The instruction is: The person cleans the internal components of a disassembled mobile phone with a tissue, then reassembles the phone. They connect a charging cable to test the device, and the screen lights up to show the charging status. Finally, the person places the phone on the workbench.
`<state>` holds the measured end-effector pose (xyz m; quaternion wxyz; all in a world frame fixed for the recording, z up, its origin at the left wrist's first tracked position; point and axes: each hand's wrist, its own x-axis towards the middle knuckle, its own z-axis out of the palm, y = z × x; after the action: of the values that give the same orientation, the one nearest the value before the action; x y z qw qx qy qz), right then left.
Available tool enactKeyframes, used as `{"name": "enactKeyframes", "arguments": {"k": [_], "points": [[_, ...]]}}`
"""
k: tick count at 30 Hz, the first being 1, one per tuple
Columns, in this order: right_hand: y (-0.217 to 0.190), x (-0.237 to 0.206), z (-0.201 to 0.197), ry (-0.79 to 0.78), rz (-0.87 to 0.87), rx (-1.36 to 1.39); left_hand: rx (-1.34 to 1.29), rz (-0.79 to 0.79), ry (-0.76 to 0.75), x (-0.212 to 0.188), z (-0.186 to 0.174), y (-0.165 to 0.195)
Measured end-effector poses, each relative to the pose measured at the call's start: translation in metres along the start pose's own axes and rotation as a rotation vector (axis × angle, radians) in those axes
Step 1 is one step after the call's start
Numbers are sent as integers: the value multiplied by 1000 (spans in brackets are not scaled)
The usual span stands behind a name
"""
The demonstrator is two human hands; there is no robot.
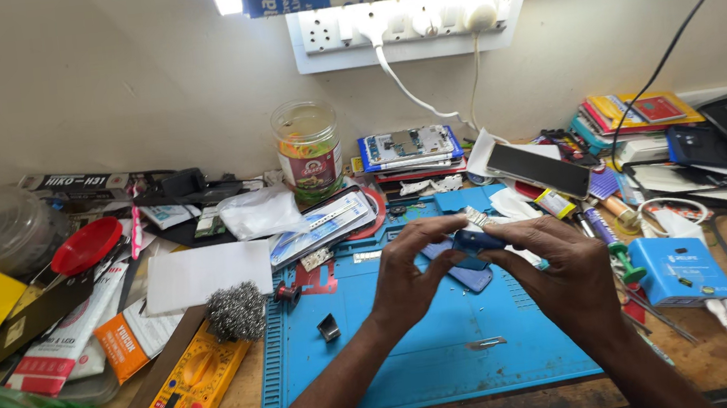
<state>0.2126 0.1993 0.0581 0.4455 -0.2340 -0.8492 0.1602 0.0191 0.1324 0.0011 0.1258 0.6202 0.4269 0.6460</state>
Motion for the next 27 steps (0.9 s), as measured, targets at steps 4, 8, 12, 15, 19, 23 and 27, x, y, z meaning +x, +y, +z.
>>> {"name": "enactKeyframes", "arguments": {"k": [4, 8, 12, 15, 19, 23, 27], "points": [[-6, -1, 6, -46, -11, -56, -1, 44, 11, -5, 3, 0], [-7, -2, 8, 41, -66, -10, -349, -160, 71, -5, 4, -3], [-4, -4, 8, 102, -12, 18, -886, -272, 91, 5, -1, -4], [-1, -9, 8, 91, -38, -35, -584, -206, -11, 4, -7, -2], [4, -13, 8, 66, -130, -113, -298, -1, -66, 1, -7, -4], [7, -13, 8, 44, -174, -143, -333, -6, -64, -2, -5, -11], [7, -15, 4, 79, -137, -67, -373, -32, -49, -2, -5, -16]]}}
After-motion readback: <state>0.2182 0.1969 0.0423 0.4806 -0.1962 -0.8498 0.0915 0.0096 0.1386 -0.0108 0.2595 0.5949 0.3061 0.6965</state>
